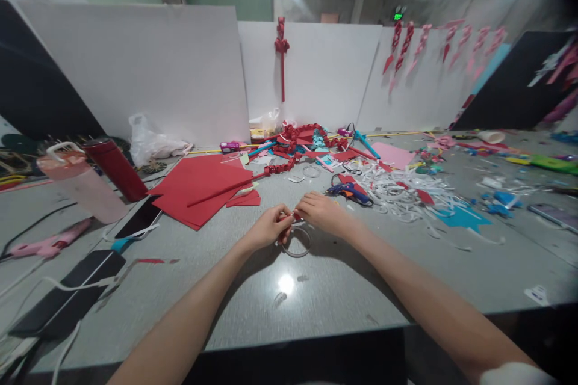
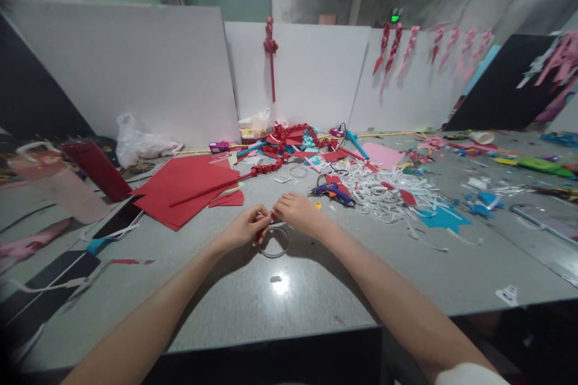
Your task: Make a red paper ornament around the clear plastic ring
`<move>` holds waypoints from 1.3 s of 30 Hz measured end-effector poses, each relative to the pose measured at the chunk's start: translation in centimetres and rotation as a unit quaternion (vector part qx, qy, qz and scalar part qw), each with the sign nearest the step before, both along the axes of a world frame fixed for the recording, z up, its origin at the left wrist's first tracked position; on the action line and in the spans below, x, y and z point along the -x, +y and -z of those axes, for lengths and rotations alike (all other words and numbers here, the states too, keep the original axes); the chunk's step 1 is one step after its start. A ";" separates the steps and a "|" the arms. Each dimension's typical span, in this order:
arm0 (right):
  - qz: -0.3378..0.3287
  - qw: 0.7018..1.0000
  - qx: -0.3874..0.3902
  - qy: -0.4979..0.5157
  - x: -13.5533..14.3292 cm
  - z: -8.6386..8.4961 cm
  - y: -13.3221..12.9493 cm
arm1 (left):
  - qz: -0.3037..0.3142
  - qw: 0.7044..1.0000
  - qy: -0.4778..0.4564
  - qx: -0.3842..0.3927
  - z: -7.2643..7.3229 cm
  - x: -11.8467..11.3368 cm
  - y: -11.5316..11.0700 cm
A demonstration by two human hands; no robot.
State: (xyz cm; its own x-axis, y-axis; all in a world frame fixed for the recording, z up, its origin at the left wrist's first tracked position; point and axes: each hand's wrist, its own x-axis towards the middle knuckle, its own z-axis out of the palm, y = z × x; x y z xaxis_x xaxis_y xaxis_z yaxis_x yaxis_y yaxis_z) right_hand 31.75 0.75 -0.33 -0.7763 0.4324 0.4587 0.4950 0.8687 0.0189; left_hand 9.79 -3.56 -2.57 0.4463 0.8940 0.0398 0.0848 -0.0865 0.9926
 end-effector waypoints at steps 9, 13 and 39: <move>0.080 0.973 0.111 0.186 -1.7 0.6 1.5 | -0.024 1.000 -0.004 0.011 0.2 0.0 0.1; 0.087 0.963 0.120 0.224 -2.0 1.0 1.9 | -0.021 1.000 -0.021 0.004 0.1 0.1 0.2; 0.113 0.926 0.224 0.281 -1.0 0.0 0.5 | -0.044 0.999 -0.030 0.002 -0.4 0.2 0.1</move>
